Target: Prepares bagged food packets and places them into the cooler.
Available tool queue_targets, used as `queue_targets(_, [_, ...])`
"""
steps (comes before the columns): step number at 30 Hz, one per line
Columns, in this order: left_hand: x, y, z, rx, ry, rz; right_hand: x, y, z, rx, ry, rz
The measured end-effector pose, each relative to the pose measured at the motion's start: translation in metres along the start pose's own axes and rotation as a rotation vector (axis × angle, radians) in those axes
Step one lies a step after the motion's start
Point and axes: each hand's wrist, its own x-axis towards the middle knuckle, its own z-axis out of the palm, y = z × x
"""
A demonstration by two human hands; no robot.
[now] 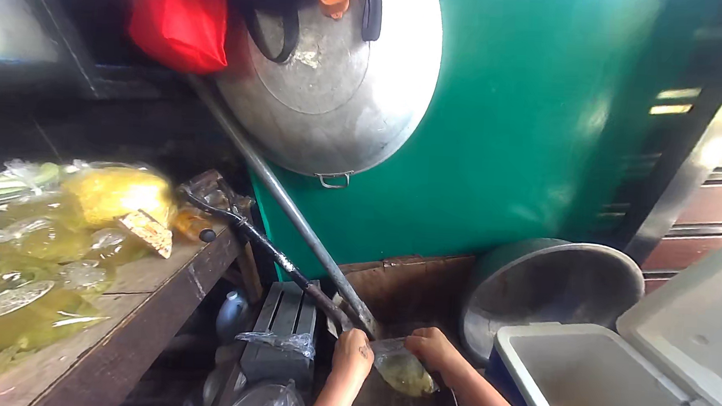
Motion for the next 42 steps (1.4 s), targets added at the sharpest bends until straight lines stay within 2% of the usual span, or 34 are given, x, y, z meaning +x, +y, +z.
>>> queue_targets(3, [0.001, 0.010, 0.009, -0.205, 0.135, 0.082, 0.005, 0.008, -0.027, -0.376, 0.031, -0.120])
queue_targets(5, [0.005, 0.009, 0.023, -0.470, 0.122, 0.110, 0.001, 0.015, -0.034, -0.507, 0.097, -0.128])
queue_targets(7, [0.009, 0.008, 0.038, -0.747, 0.065, 0.125, 0.002, 0.033, -0.033, -0.381, 0.187, -0.132])
queue_targets(9, [0.012, 0.007, 0.049, -0.943, 0.050, 0.121, 0.008, 0.052, -0.022, -0.060, 0.223, -0.113])
queue_targets(11, [0.016, 0.005, 0.055, -1.068, 0.068, 0.097, 0.004, 0.051, -0.010, 0.212, 0.096, -0.111])
queue_targets(12, [0.017, 0.005, 0.057, -1.096, 0.075, 0.093, 0.000, 0.047, -0.005, 0.218, 0.007, -0.170])
queue_targets(13, [0.017, 0.006, 0.058, -1.097, 0.074, 0.104, 0.000, 0.043, 0.000, 0.143, -0.054, -0.253])
queue_targets(15, [0.017, 0.009, 0.056, -1.009, 0.075, 0.181, 0.005, 0.034, 0.009, -0.082, -0.063, -0.411])
queue_targets(18, [0.017, 0.002, 0.054, -0.897, 0.213, 0.331, 0.008, 0.024, 0.020, -0.271, 0.104, -0.576])
queue_targets(21, [0.019, -0.016, 0.049, -0.924, 0.379, 0.400, 0.001, 0.010, 0.024, -0.248, 0.187, -0.680])
queue_targets(24, [0.016, -0.030, 0.058, -0.676, 0.272, 0.491, -0.004, -0.003, 0.021, -0.160, 0.220, -0.728])
queue_targets(28, [0.015, -0.017, 0.093, -0.587, 0.275, 0.596, -0.006, -0.010, 0.023, -0.125, 0.170, -0.786])
queue_targets(30, [0.013, -0.010, 0.094, -0.595, 0.256, 0.579, -0.005, -0.009, 0.021, -0.102, 0.169, -0.821])
queue_targets(33, [0.010, -0.002, 0.089, -0.623, 0.190, 0.549, -0.005, -0.004, 0.012, -0.022, 0.161, -0.812])
queue_targets(39, [0.010, 0.007, 0.092, -0.496, 0.222, 0.637, -0.018, 0.008, -0.002, 0.122, 0.167, -0.709])
queue_targets(42, [0.001, 0.010, 0.086, -0.416, 0.162, 0.534, -0.039, 0.013, -0.001, 0.130, 0.276, -0.512])
